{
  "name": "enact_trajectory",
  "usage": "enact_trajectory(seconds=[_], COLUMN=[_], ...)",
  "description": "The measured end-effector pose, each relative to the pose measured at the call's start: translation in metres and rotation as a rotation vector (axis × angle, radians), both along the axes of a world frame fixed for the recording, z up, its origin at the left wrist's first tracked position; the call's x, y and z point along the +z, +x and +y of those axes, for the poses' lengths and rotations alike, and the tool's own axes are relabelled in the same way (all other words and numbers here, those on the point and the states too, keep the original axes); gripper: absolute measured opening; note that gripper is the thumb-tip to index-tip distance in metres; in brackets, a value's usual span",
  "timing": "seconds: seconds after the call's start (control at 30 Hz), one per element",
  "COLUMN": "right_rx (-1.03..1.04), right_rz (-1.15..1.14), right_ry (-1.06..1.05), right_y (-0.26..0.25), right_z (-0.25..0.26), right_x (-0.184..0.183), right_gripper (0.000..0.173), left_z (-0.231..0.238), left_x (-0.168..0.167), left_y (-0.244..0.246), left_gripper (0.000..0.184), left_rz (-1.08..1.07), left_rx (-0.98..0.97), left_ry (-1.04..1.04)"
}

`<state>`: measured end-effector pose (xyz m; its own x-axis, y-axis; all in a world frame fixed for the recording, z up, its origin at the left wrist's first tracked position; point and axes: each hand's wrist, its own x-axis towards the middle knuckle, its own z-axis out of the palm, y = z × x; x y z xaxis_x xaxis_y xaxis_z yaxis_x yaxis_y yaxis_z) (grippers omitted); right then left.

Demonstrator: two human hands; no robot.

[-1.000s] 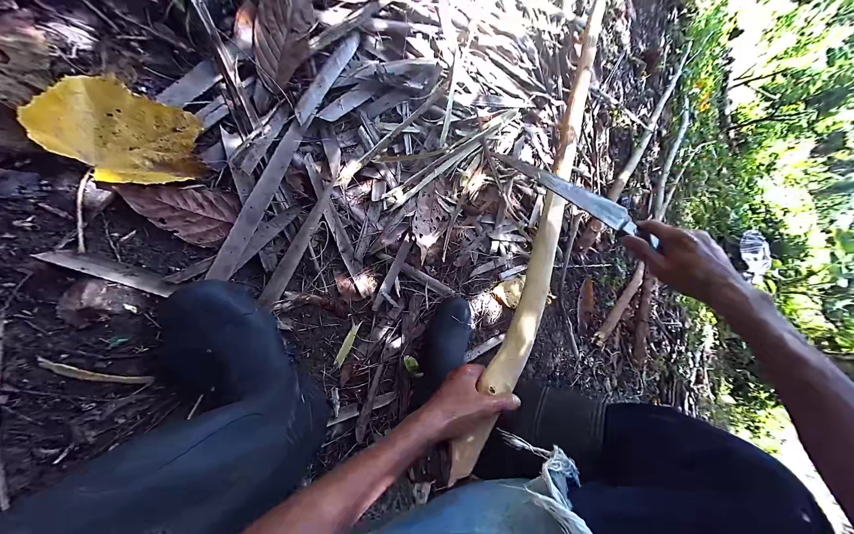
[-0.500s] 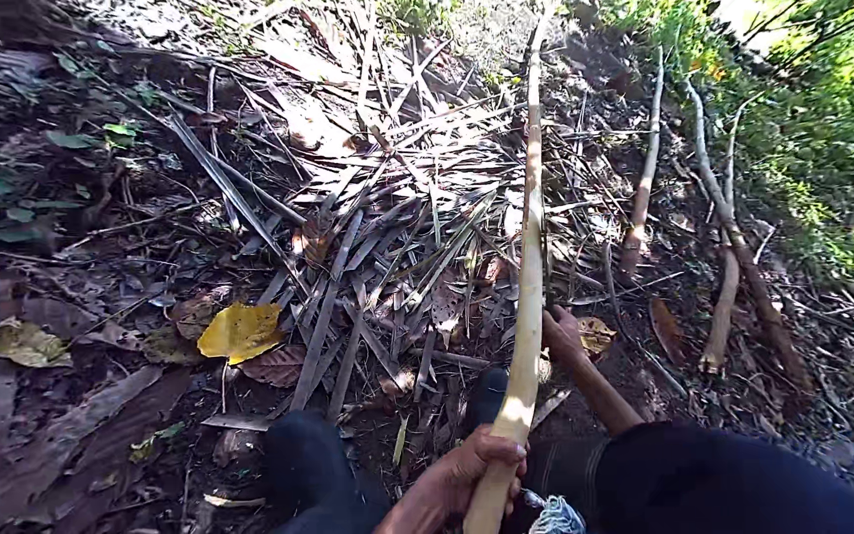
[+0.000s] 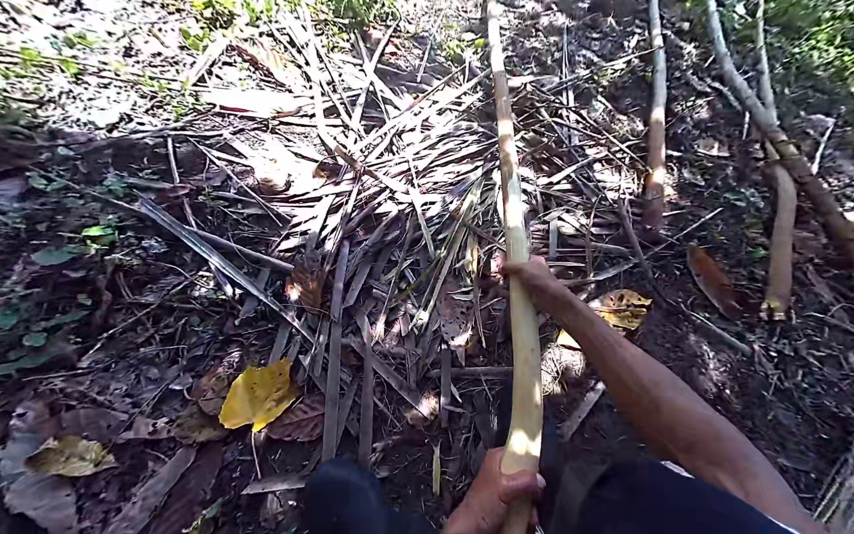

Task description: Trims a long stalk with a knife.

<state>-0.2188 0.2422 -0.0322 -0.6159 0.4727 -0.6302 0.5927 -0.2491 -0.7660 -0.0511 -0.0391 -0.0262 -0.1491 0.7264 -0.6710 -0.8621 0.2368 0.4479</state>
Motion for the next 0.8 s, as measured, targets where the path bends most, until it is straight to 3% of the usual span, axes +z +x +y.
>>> enact_trajectory(seconds=[0.1,0.33,0.43,0.63,0.8], right_rx=[-0.057,-0.072,-0.060,-0.006,0.023], right_rz=[0.101,0.346,0.537,0.884,0.848], right_ry=[-0.141,-0.411,-0.576,-0.989,-0.983], right_y=[0.010,0.020,0.013,-0.025,-0.060], right_z=[-0.004,-0.031,-0.043,-0.093,-0.123], right_x=[-0.005,-0.034,-0.025,-0.011,0.038], right_gripper=[0.031,0.017,0.009,0.016,0.008], left_z=[-0.004,-0.035,-0.044,-0.088,-0.126], left_x=[0.006,0.010,0.038,0.087,0.127], left_y=[0.007,0.015,0.009,-0.028,-0.075], left_gripper=[0.028,0.041,0.048,0.048,0.049], left_rz=[0.128,0.517,0.629,0.857,1.043], left_rx=[-0.025,-0.168,-0.275,-0.399,-0.451], left_ry=[-0.105,-0.464,-0.620,-0.948,-1.081])
